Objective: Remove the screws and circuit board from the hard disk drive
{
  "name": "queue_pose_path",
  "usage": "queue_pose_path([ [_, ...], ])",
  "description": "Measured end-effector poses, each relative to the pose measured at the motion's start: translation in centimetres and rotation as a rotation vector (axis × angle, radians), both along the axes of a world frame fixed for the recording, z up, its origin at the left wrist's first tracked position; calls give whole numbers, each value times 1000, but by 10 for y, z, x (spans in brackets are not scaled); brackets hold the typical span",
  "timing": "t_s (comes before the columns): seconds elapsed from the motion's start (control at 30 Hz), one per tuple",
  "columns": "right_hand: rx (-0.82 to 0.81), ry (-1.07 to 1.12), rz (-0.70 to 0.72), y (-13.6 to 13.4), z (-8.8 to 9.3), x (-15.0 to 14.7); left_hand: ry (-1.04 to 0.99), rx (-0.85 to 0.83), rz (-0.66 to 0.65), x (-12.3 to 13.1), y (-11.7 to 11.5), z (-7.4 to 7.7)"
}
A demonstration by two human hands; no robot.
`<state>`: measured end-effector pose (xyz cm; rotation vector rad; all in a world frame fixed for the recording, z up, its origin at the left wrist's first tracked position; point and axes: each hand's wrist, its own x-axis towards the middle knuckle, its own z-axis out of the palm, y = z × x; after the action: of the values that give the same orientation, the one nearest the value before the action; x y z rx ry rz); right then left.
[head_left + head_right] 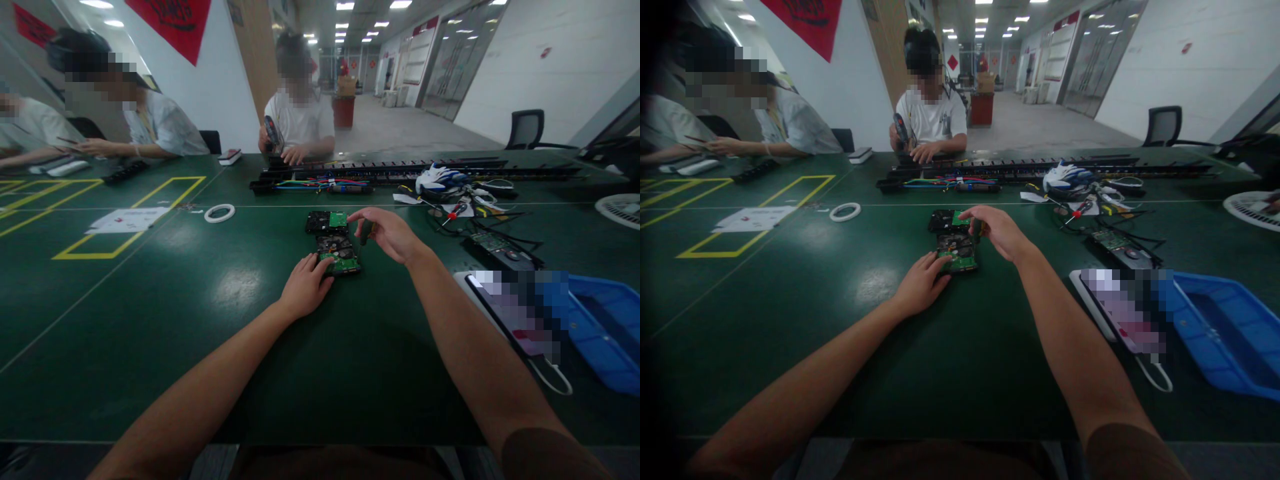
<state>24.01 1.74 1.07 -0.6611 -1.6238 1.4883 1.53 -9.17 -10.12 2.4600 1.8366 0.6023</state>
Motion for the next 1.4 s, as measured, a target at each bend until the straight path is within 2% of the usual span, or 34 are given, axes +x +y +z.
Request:
queue_pose_path([
  [0.37, -90, 69, 16, 0, -1, -3, -22, 0, -7, 0, 0, 0],
  [0.6, -79, 78, 98, 3, -4, -1, -17, -2, -2, 1, -1, 2],
  [1.07, 13, -10, 3, -1, 2, 0, -37, -4, -1, 0, 0, 0],
  [1.27, -52, 83, 71, -4, 2, -1, -36, 2, -8, 0, -1, 1],
  [1.4, -67, 66, 80, -4, 2, -1, -34, 10, -7, 0, -1, 0],
])
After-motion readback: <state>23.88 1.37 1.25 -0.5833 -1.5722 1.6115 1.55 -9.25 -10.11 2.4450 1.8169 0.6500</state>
